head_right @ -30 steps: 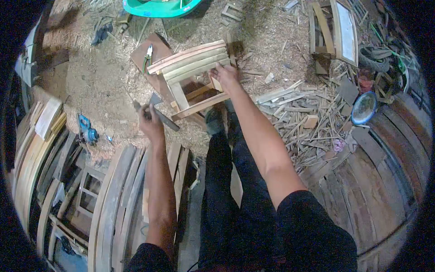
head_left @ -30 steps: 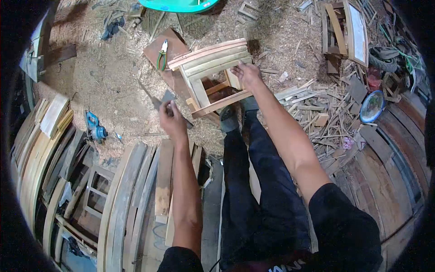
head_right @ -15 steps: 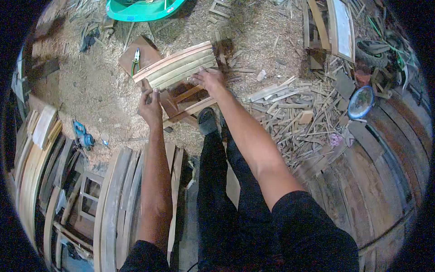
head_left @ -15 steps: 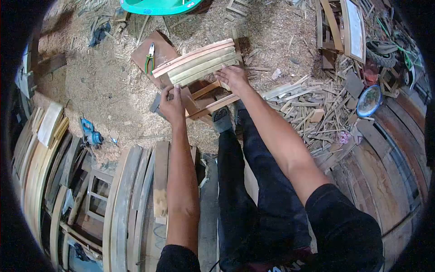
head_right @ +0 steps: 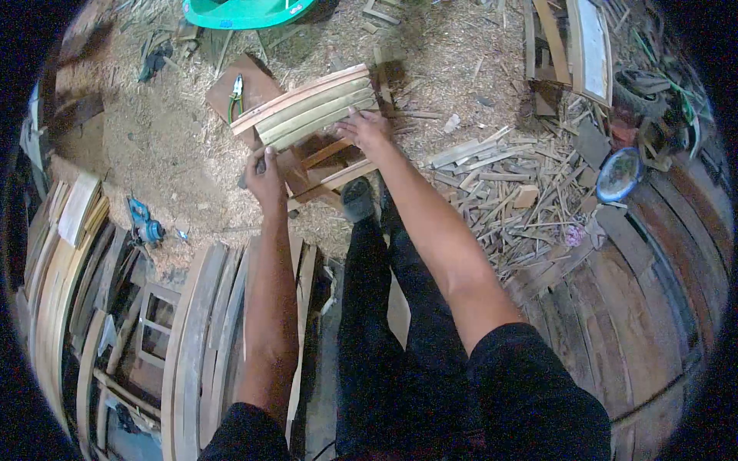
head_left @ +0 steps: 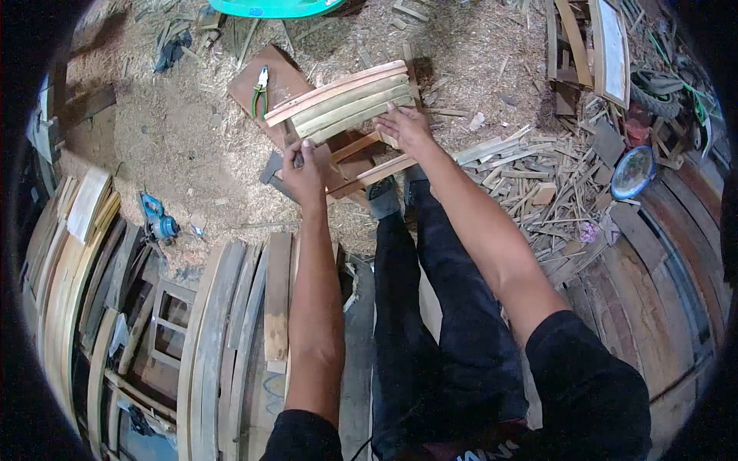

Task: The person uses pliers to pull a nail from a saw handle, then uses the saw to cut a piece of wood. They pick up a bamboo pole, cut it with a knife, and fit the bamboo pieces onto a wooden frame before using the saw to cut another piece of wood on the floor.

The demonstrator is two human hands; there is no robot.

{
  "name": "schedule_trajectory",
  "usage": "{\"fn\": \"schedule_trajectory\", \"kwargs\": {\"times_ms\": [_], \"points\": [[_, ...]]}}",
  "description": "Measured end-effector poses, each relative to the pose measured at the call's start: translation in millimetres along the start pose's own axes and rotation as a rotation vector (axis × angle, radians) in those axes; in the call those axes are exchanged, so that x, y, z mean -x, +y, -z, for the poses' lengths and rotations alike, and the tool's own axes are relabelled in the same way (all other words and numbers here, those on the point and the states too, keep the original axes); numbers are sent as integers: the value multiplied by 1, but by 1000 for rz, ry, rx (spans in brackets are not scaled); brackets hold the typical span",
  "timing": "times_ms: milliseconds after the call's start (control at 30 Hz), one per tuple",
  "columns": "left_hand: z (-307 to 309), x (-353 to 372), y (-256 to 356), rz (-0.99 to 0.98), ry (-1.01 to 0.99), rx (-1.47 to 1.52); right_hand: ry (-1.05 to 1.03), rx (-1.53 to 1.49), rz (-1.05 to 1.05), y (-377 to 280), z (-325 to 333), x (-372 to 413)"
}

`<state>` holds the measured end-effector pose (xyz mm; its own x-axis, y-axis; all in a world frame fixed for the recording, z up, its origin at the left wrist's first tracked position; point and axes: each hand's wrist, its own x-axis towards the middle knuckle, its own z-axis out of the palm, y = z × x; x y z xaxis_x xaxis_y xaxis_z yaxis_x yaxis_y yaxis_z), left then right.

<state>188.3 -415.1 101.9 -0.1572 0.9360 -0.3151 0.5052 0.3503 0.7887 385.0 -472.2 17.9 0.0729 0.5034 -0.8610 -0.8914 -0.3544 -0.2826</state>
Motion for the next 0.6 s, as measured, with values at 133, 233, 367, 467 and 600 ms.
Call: {"fn": "schedule_trajectory", "kwargs": {"times_ms": [133, 233, 367, 467, 600], "points": [[7, 0, -3, -36, -32, -50, 5, 7, 5, 1, -4, 0], [8, 1, -7, -70, -57, -43, 16, 3, 22, -1, -7, 5], [10, -1, -11, -57, -42, -5, 18, 53, 17, 0, -11, 7], [10, 0, -8, -50, -58, 27, 16, 61, 13, -1, -10, 8], [10, -3, -12, -88, -19, -12, -19, 57, 14, -1, -8, 5]]}}
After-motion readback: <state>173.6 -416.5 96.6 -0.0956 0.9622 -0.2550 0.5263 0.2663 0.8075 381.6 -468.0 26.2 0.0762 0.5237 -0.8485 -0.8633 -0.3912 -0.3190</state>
